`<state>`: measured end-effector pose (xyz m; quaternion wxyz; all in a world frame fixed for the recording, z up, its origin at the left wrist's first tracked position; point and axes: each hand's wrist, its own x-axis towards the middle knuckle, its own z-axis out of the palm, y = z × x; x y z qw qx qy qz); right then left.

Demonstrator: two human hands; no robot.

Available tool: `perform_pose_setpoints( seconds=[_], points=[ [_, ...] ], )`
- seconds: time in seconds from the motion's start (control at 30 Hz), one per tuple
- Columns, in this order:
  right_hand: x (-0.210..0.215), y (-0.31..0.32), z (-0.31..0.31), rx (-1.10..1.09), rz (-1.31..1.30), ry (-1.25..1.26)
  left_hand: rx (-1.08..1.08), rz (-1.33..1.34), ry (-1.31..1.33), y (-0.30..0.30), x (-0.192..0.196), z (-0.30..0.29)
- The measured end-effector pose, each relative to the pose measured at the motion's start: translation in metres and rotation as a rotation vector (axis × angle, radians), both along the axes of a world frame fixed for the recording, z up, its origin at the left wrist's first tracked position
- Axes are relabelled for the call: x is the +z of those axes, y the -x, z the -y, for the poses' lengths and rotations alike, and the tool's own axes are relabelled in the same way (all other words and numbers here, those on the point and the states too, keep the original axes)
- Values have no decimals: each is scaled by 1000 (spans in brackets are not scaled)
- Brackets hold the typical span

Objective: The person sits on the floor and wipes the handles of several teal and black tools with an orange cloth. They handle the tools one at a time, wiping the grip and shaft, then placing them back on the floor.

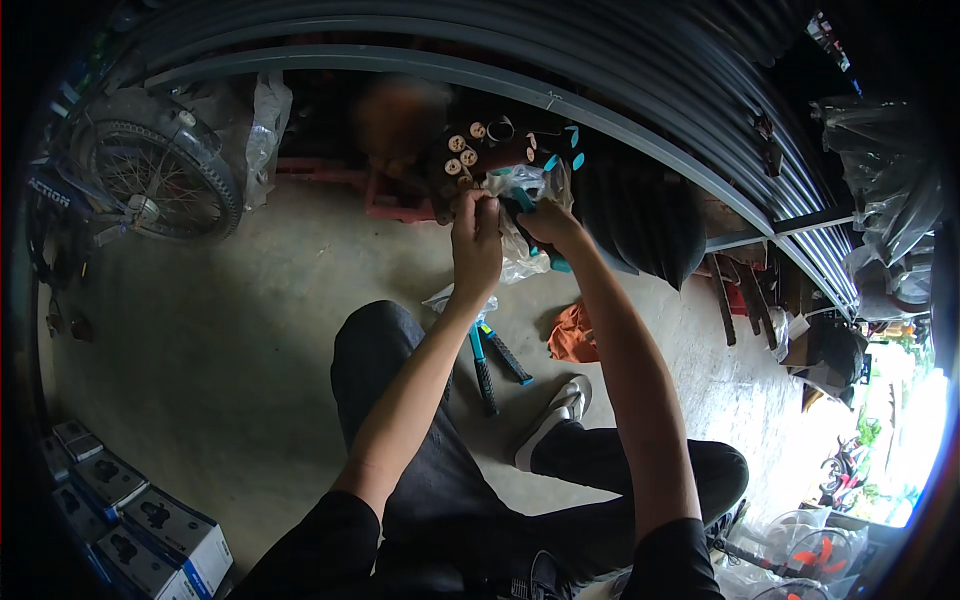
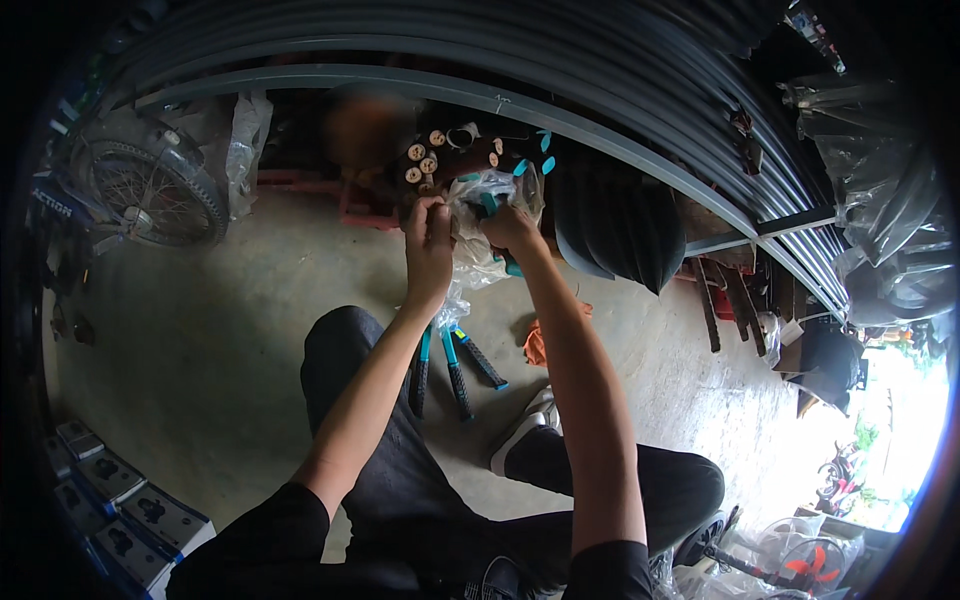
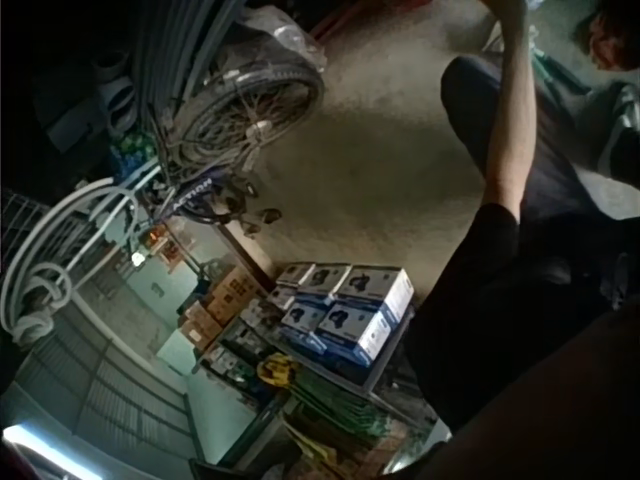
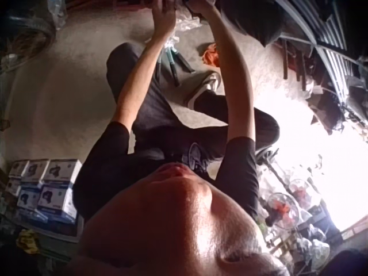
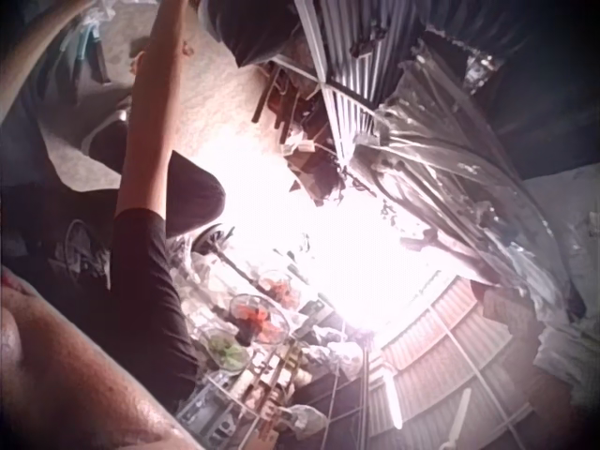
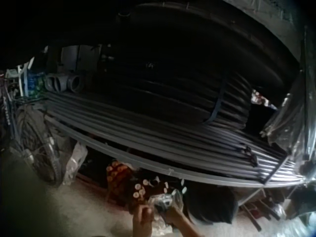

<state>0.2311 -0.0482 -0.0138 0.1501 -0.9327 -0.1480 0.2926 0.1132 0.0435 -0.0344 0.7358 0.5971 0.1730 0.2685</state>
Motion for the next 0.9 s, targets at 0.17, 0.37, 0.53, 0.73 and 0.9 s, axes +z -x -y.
perform_pose_setpoints(
  seconds=[0.17, 0.37, 0.53, 0.73, 0.9],
  points=[
    [-35, -13, -19, 47, 187, 134, -46, 26, 32, 0, 8, 6],
    [-35, 10, -14, -19, 169, 24, -50, 38, 113, 3, 8, -1],
    [22, 94, 28, -134, 356, -624, 207, 38, -277, 1, -10, -12],
    [-48, 225, 115, -520, -337, -214, -81, -305, -329, 9, -1, -2],
    [-170, 308, 104, -232, -18, -42, -69, -344, -341, 11, -10, -16]
  ],
)
